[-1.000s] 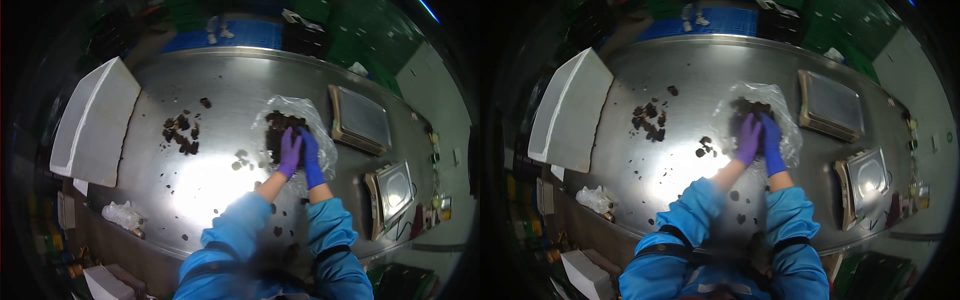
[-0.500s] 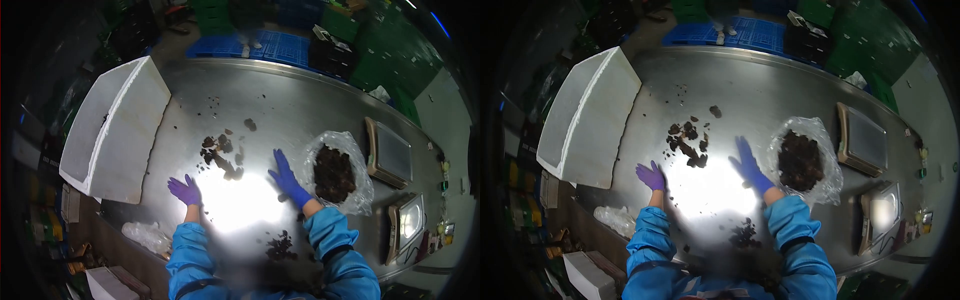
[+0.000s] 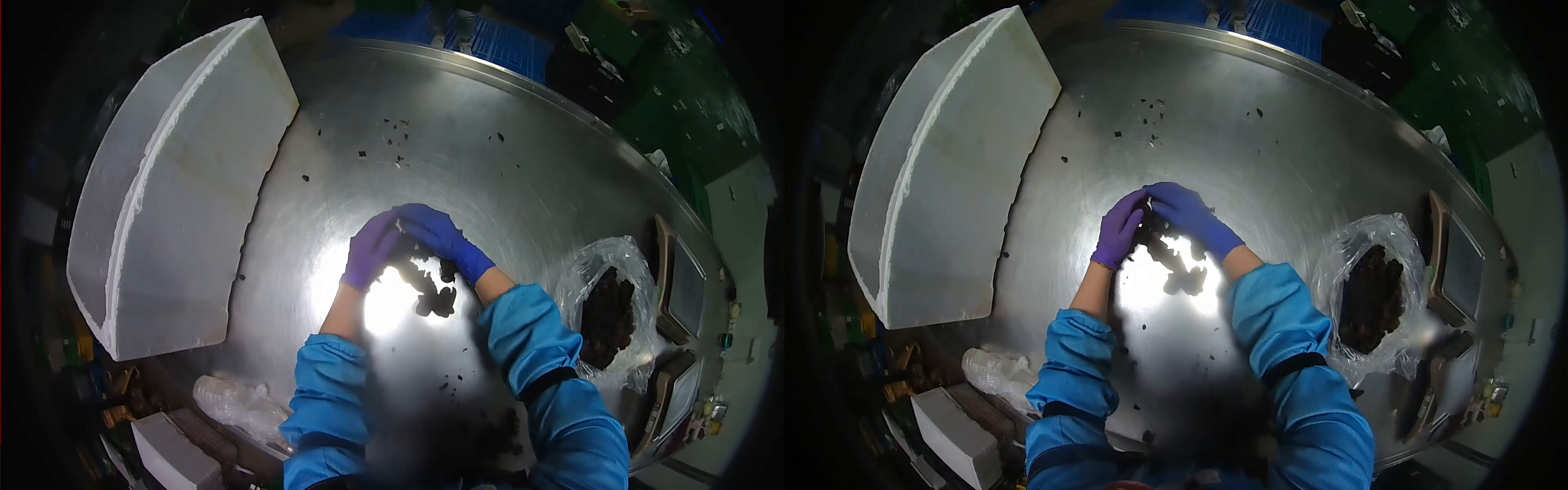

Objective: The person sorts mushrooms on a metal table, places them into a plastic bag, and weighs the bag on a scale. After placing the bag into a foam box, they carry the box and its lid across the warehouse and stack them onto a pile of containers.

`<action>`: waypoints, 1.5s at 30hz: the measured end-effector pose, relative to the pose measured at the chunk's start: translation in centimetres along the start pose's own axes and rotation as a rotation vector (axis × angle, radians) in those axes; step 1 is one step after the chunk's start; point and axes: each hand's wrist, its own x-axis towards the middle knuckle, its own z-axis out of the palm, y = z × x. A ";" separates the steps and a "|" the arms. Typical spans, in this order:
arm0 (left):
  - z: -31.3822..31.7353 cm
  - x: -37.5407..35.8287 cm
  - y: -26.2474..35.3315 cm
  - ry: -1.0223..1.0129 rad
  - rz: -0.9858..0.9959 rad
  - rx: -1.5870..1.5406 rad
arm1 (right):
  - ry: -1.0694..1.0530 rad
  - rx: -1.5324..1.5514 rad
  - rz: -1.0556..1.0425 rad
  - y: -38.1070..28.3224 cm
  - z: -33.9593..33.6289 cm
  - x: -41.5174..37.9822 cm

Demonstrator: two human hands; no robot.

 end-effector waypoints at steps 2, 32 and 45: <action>1.1 -2.2 1.0 -0.023 0.042 0.012 | -0.076 0.095 0.045 -0.6 -0.3 -2.2; 39.5 -13.2 12.3 0.062 0.244 0.002 | 0.753 -0.482 0.328 -9.6 -20.6 -38.0; 0.9 -41.3 1.7 0.379 -0.339 0.974 | 0.222 -0.679 0.364 -14.8 -7.6 -65.3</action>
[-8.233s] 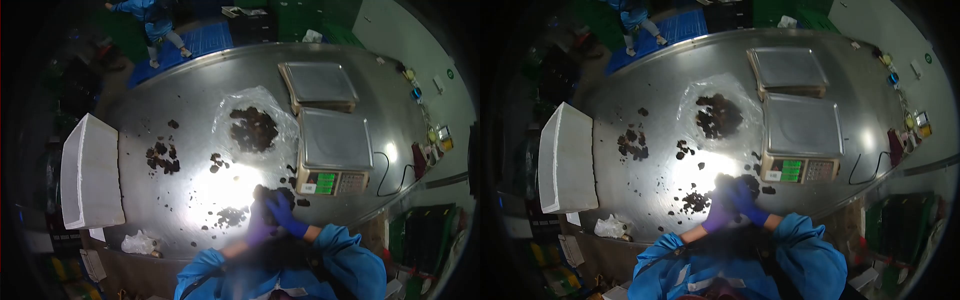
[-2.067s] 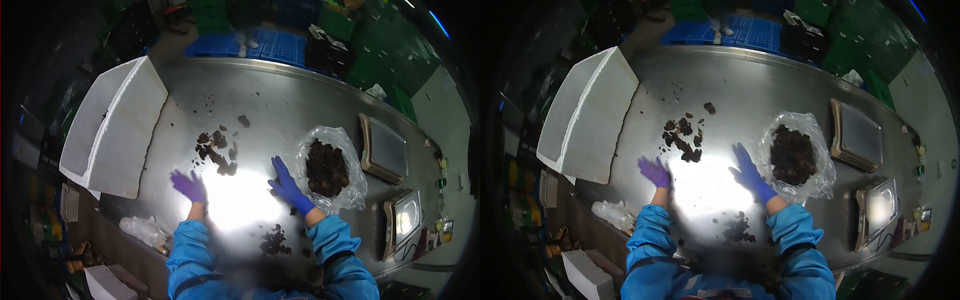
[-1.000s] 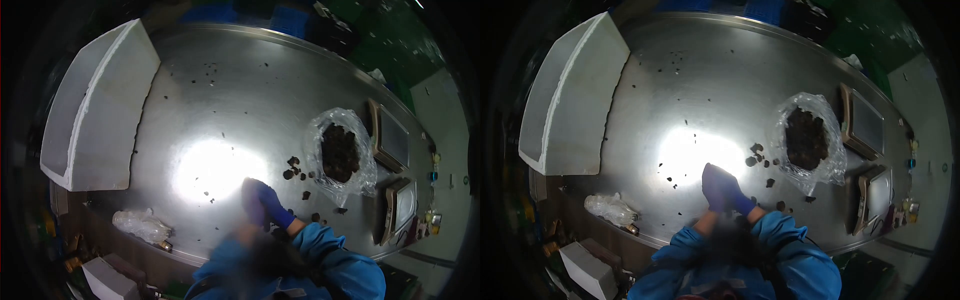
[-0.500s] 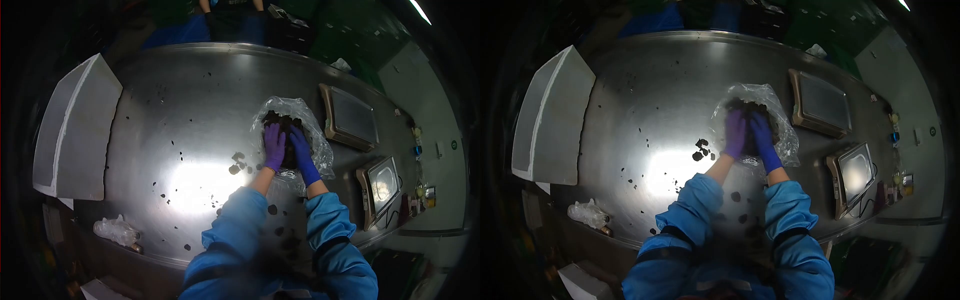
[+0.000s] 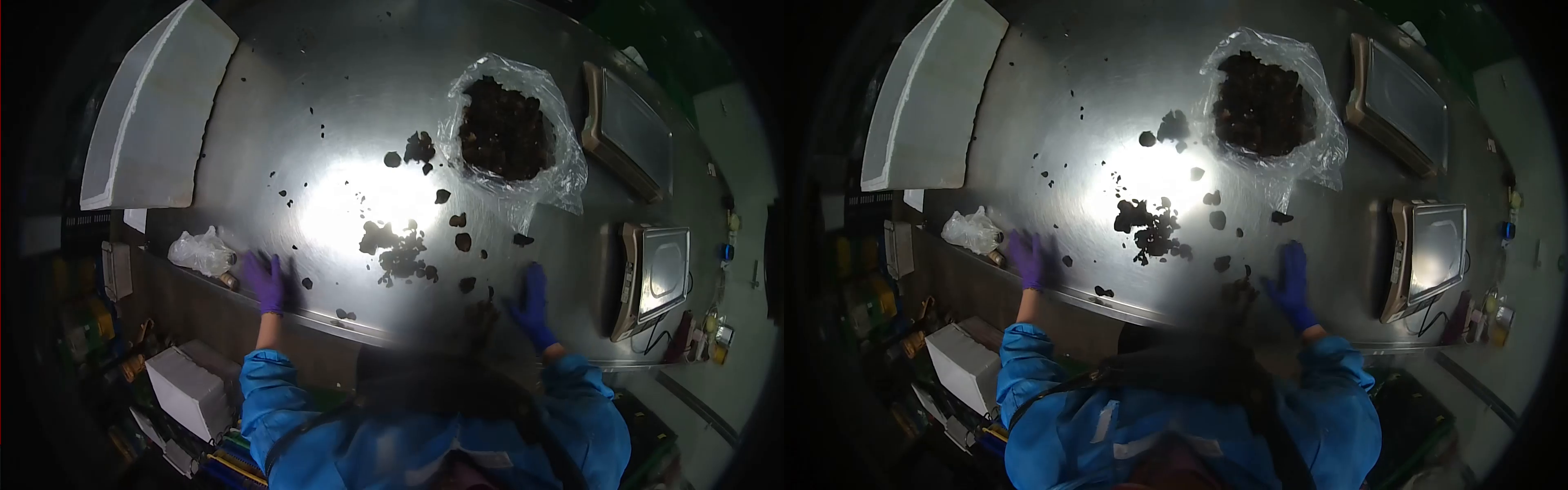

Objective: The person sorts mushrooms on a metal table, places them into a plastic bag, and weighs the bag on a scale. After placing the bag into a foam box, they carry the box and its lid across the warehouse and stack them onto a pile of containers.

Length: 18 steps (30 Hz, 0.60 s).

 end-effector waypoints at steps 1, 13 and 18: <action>0.7 -1.4 1.9 -0.122 -0.040 -0.075 | 0.005 -0.069 -0.004 -0.6 0.6 -0.9; 8.0 -7.4 22.9 -0.186 0.349 -0.585 | 0.331 0.334 0.148 -16.9 11.5 14.2; 4.9 3.7 13.4 0.254 0.135 -0.291 | 0.421 0.571 0.068 -13.5 8.7 18.5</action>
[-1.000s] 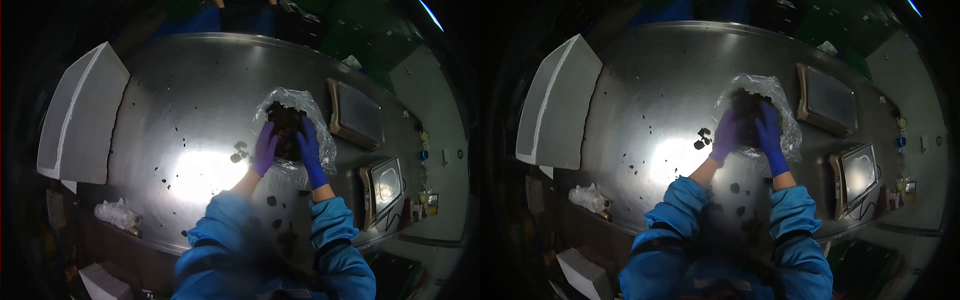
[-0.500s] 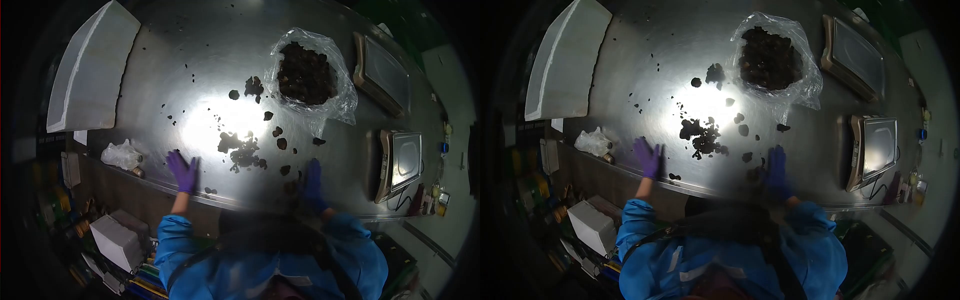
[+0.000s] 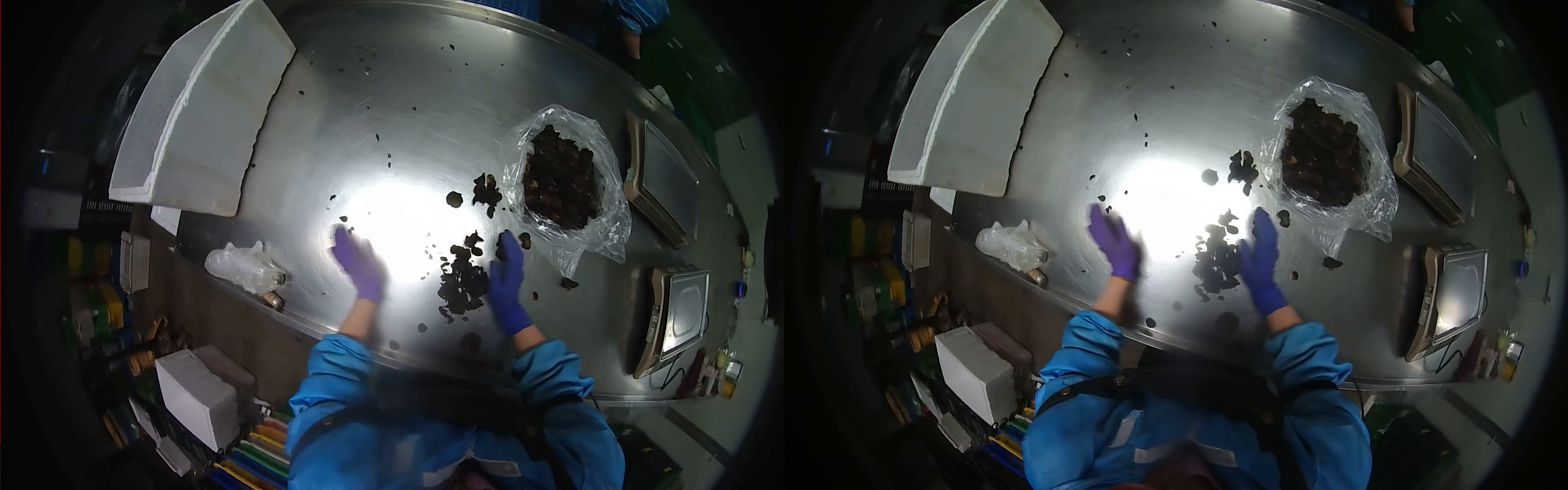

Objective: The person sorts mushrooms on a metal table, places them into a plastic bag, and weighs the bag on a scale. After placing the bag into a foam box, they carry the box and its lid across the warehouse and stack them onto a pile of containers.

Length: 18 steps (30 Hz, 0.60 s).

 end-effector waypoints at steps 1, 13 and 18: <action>-0.4 1.8 -3.5 0.030 -0.047 0.193 | 0.056 -0.172 -0.025 0.8 -1.1 1.0; 11.0 7.9 7.4 -0.562 0.352 -0.462 | 0.656 -0.688 0.449 11.8 -12.9 -3.3; 15.9 8.5 13.1 -0.700 0.536 -0.671 | 0.373 -0.642 0.309 11.5 -9.0 -1.2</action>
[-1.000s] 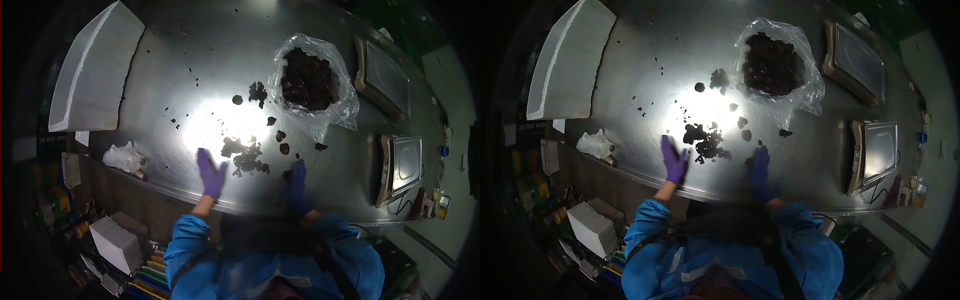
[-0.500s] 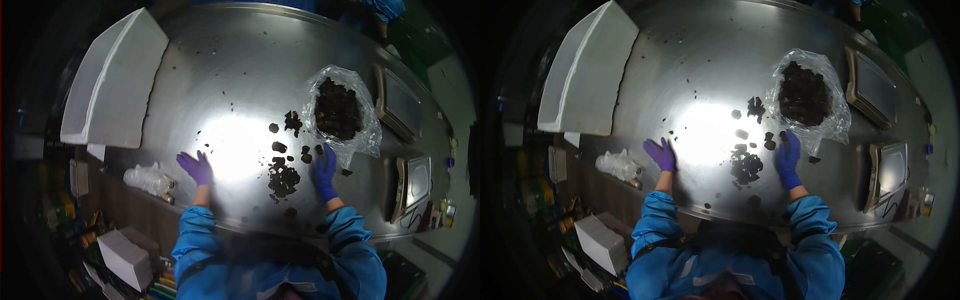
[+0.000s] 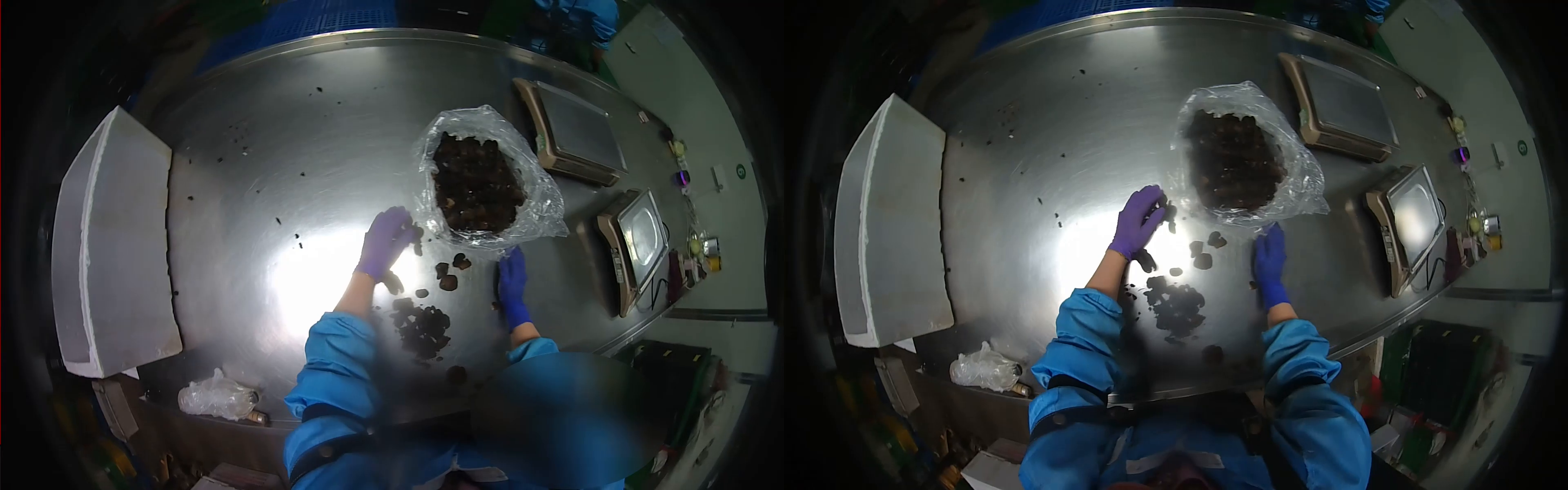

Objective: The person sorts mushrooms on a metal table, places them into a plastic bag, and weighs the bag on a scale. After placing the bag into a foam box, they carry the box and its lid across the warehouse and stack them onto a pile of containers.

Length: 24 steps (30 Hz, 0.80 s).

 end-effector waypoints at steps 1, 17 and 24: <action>0.1 0.8 0.6 -0.161 -0.024 0.036 | 0.010 -0.005 0.010 -0.6 0.2 -0.1; 4.5 -0.2 2.5 -0.365 0.014 0.059 | -0.291 0.230 -0.138 -10.1 2.8 2.1; 3.8 -3.2 3.7 -0.636 -0.132 -0.120 | -0.493 0.439 -0.317 -9.4 1.2 1.0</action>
